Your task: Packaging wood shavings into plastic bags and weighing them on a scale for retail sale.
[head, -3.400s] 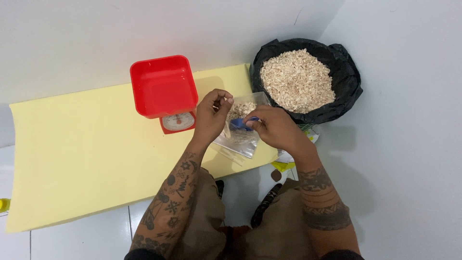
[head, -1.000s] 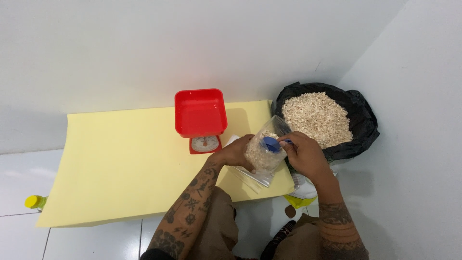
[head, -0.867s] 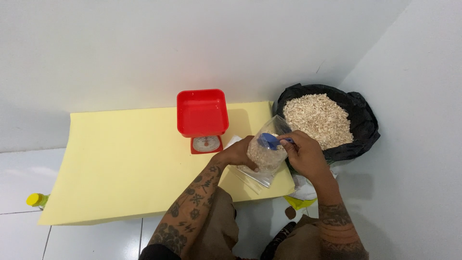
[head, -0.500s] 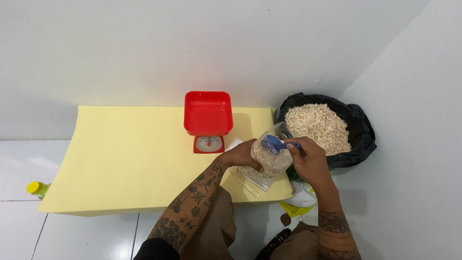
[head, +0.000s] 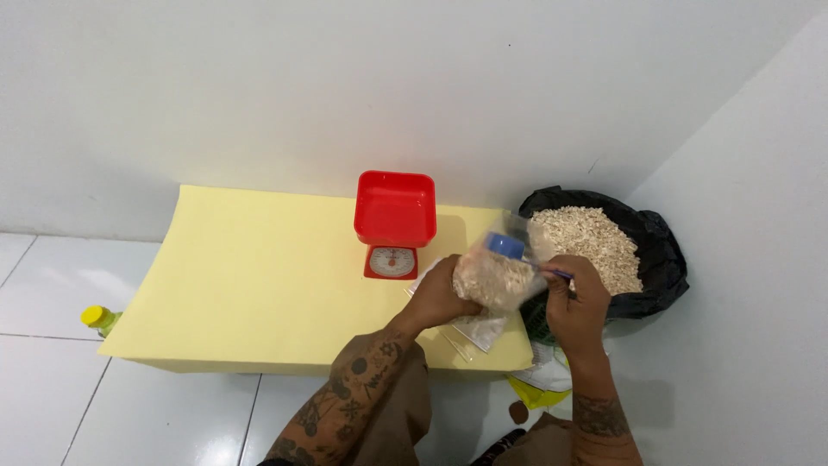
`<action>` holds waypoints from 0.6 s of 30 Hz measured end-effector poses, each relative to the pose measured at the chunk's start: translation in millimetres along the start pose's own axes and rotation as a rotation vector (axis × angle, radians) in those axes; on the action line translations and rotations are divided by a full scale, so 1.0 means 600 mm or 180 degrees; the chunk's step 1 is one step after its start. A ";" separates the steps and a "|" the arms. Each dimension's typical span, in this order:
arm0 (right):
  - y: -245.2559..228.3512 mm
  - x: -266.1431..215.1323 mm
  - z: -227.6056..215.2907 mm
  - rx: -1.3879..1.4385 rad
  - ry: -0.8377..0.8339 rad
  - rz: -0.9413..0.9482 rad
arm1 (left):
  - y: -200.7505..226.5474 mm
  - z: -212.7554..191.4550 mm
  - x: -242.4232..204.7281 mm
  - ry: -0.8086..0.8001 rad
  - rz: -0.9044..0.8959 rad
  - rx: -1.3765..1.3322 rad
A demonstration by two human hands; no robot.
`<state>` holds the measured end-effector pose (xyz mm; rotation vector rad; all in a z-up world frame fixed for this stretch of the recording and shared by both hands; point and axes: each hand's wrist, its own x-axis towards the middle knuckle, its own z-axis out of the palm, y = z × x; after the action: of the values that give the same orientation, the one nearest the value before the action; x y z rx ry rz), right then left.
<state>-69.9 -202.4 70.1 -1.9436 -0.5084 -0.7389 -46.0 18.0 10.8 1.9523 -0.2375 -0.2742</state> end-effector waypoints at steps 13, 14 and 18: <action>0.010 -0.060 0.034 0.0210 0.0519 -0.0069 | 0.022 0.024 -0.076 0.0621 -0.0145 -0.0708; 0.013 -0.073 0.037 0.0233 0.0598 0.0012 | 0.022 0.025 -0.082 0.0675 -0.0134 -0.0788; 0.003 -0.119 0.049 0.0377 0.0698 0.0140 | 0.031 0.029 -0.108 0.0734 -0.0200 -0.0711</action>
<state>-112.5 -179.6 9.9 -1.7339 -0.3657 -0.8625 -113.9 14.4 26.8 1.7532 0.0059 -0.1091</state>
